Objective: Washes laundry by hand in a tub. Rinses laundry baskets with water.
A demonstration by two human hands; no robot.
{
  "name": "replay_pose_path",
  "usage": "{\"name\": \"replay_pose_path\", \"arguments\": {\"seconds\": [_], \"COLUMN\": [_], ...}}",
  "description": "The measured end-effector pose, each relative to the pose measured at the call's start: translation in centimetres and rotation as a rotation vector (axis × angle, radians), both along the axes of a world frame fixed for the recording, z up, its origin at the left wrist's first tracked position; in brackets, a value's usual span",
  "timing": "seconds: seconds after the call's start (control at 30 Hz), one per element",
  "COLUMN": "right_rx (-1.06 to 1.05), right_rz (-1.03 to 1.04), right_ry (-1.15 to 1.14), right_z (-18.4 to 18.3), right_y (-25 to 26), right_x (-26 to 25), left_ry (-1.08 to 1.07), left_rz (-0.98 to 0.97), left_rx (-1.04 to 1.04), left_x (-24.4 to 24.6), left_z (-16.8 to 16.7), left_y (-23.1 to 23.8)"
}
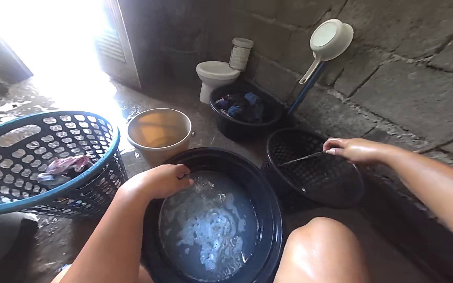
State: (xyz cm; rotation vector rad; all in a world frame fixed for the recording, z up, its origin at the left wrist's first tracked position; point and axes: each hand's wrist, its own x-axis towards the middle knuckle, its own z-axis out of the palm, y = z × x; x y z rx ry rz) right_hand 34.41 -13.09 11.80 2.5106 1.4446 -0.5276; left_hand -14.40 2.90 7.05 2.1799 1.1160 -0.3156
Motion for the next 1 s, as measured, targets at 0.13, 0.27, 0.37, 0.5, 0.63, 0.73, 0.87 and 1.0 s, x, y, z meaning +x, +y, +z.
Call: {"name": "replay_pose_path", "arguments": {"seconds": [0.13,0.27,0.37,0.5,0.63,0.73,0.87,1.0], "right_rx": [-0.027,-0.088,-0.134,-0.184,-0.173,-0.016,-0.111,-0.023], "right_rz": [-0.034,-0.088,-0.097,-0.109,-0.11,-0.106,-0.199,-0.207], "right_ry": [-0.053,-0.031,-0.067,-0.126,-0.179,-0.25,-0.144,-0.16], "right_z": [0.3,0.7,0.5,0.7,0.5,-1.3,1.5,1.6], "right_y": [0.2,-0.6,-1.0,-1.4,-1.7,-2.2,-1.8,-1.2], "right_x": [1.6,1.0,0.7,0.8,2.1,6.4,1.3,2.1], "left_ry": [0.013,-0.009,0.001,0.012,0.013,0.006,0.009,0.011], "left_rz": [0.001,0.012,0.013,-0.004,0.004,0.008,0.0,0.01], "left_rx": [-0.004,0.02,0.015,0.003,0.011,0.006,0.01,0.006], "left_x": [-0.3,-0.9,-0.6,-0.3,-0.5,-0.5,-0.4,-0.3], "left_z": [0.2,0.4,0.5,0.7,0.5,0.3,0.5,0.6], "left_y": [-0.1,0.4,0.3,-0.1,0.0,0.0,-0.1,-0.1]}}
